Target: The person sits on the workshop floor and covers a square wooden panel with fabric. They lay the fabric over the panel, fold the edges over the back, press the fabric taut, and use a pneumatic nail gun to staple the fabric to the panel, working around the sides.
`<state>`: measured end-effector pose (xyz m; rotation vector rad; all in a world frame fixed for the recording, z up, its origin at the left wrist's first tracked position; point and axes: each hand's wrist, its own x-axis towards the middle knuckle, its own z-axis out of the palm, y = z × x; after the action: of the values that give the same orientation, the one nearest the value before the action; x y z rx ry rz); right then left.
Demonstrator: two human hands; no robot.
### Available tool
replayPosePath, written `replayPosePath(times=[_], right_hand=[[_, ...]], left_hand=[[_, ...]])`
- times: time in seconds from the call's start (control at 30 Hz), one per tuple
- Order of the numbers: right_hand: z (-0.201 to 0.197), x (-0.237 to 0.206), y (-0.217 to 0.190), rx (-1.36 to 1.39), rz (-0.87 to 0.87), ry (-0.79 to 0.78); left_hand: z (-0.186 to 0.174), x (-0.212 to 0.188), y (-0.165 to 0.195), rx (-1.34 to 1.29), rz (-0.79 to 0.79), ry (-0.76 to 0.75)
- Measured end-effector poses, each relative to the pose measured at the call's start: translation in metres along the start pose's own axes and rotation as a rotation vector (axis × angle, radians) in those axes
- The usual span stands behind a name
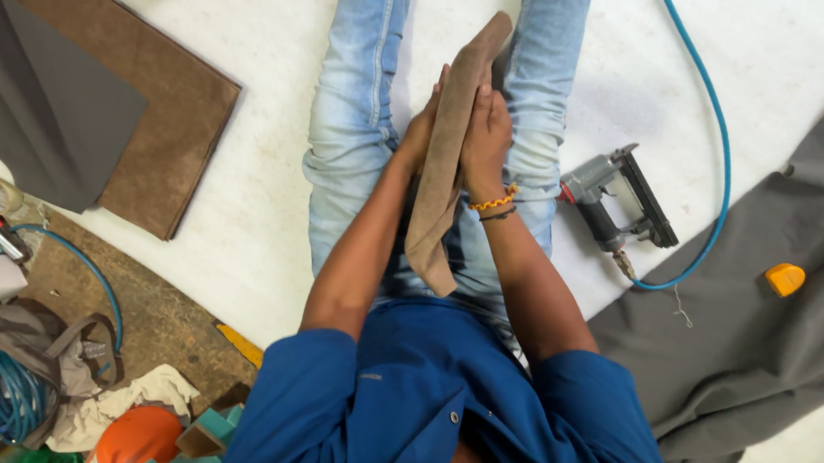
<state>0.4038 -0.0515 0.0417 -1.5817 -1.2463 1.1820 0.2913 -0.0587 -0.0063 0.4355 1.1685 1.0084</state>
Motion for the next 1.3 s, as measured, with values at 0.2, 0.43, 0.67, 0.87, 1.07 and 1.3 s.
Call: replayPosePath(times=[0.2, 0.43, 0.67, 0.87, 1.07, 1.3], right_hand=[[0.006, -0.002, -0.004, 0.028, -0.039, -0.003], [0.009, 0.004, 0.033, 0.092, -0.027, -0.052], [0.02, 0.029, 0.021, -0.002, -0.172, -0.183], [-0.15, 0.001, 0.036, -0.405, -0.541, 0.131], [-0.257, -0.051, 0.126, -0.941, -0.295, -0.076], [-0.274, -0.024, 0.121, -0.921, -0.138, -0.163]], left_hand=[[-0.001, -0.039, 0.008, 0.122, 0.361, -0.116], [0.029, -0.098, 0.041, 1.011, 0.62, 0.024], [0.045, -0.105, 0.073, 1.417, 0.165, 0.209], [0.032, -0.086, 0.059, 1.492, 0.229, 0.209], [-0.007, -0.074, 0.045, 1.425, 0.279, 0.197], [-0.023, -0.084, 0.041, 1.312, 0.305, 0.155]])
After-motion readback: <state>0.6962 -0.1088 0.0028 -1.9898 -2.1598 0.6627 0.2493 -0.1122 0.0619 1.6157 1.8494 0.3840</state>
